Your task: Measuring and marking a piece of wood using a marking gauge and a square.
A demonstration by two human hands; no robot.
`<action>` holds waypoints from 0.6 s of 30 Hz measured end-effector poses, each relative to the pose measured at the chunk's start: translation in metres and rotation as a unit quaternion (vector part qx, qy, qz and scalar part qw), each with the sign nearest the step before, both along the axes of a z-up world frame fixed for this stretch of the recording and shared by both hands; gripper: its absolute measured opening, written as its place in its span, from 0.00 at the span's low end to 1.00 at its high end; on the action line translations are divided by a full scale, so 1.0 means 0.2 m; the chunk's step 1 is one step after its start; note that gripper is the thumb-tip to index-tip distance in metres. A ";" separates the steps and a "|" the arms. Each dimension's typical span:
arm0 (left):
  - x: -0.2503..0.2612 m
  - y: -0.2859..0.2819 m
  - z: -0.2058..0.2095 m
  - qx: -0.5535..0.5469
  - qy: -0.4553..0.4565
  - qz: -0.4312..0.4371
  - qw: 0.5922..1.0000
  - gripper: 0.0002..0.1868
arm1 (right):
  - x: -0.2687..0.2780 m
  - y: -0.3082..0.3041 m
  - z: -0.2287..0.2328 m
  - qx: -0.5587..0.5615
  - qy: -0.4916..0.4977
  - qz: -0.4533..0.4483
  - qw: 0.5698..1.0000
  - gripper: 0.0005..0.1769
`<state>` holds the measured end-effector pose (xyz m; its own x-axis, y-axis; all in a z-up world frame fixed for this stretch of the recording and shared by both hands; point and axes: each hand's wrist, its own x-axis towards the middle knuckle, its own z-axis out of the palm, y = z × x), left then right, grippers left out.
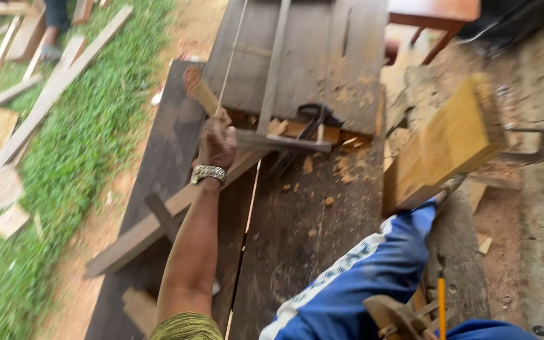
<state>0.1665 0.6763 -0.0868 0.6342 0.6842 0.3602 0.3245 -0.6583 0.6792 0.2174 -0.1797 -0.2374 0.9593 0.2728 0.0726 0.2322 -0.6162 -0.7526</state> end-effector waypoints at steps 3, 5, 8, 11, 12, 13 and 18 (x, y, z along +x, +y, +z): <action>-0.53 -0.06 0.05 0.139 -0.001 0.159 0.977 0.22 | 0.09 0.02 -0.14 -0.011 0.037 0.035 0.999 0.31; -0.90 -0.15 -0.01 0.156 0.015 0.263 0.952 0.22 | 0.15 0.10 -0.23 -0.015 0.054 0.055 0.997 0.31; -1.34 -0.38 -0.14 0.046 0.109 0.380 0.918 0.21 | 0.16 0.23 -0.32 -0.022 0.075 0.079 0.994 0.31; -1.48 -0.58 -0.21 -0.167 0.144 0.348 0.911 0.32 | 0.06 0.43 -0.17 -0.036 0.090 0.092 0.991 0.31; -1.47 -0.61 -0.22 -0.216 0.151 0.324 0.908 0.34 | -0.06 0.58 0.02 -0.040 0.093 0.095 0.990 0.31; -1.44 -0.65 -0.25 -0.265 0.158 0.296 0.904 0.37 | -0.24 0.74 0.24 -0.046 0.097 0.093 0.990 0.31; -1.20 -0.91 -0.17 -0.267 0.155 0.195 0.931 0.30 | -0.56 1.46 1.11 0.032 -0.003 0.051 0.998 0.25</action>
<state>-0.0726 0.4945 -0.1209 0.3168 0.9131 -0.2567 0.7024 -0.0439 0.7104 0.1061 0.1124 -0.0159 0.9264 0.3636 0.0977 0.2952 -0.5404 -0.7879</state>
